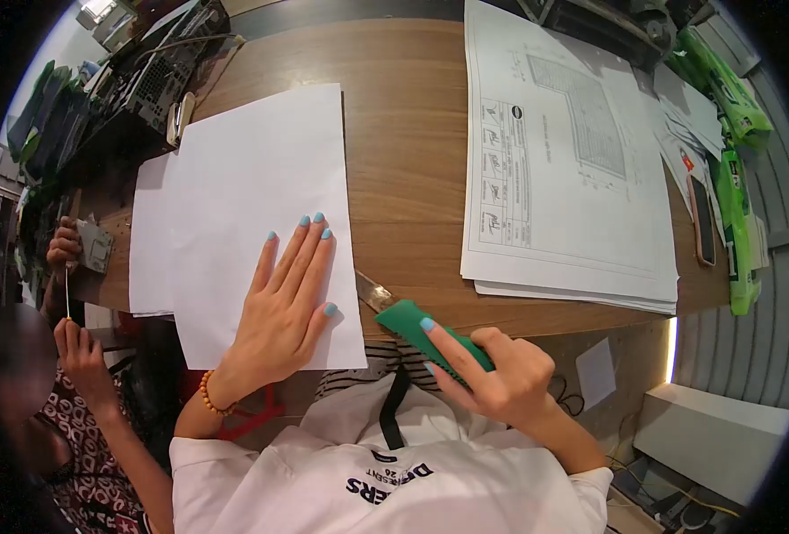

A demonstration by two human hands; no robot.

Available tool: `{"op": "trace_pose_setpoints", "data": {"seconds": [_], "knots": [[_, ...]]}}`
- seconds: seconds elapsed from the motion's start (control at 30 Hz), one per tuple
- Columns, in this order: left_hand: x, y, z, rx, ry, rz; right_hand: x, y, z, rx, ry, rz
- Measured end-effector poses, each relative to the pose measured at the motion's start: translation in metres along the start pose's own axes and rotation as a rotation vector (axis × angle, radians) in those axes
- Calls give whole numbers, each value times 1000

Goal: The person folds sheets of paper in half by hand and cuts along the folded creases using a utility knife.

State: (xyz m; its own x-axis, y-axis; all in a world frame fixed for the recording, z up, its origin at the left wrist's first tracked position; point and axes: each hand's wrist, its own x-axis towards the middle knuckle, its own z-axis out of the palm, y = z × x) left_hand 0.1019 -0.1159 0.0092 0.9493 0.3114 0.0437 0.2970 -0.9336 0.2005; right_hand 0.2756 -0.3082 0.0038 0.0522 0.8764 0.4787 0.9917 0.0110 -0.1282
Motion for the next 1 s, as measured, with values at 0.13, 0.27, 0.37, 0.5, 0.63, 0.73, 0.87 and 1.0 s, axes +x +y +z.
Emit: {"op": "trace_pose_setpoints", "data": {"seconds": [0.13,0.27,0.37,0.5,0.63,0.73,0.87,1.0], "knots": [[1,0,0,-7,3,5,10,-8,8,-64,34,19],[1,0,1,0,42,8,18,-9,13,-61,44,51],[1,-1,1,-11,4,3,27,-8,17,-54,38,76],[1,-2,3,-4,59,18,39,-5,21,-60,33,101],[1,-3,5,-2,64,19,47,-1,26,-66,39,122],[1,-4,5,-5,63,21,55,-3,26,-79,22,148],[1,-4,7,-5,61,21,58,-5,27,-101,12,170],[1,-2,7,-2,64,23,64,-3,30,-115,16,179]]}}
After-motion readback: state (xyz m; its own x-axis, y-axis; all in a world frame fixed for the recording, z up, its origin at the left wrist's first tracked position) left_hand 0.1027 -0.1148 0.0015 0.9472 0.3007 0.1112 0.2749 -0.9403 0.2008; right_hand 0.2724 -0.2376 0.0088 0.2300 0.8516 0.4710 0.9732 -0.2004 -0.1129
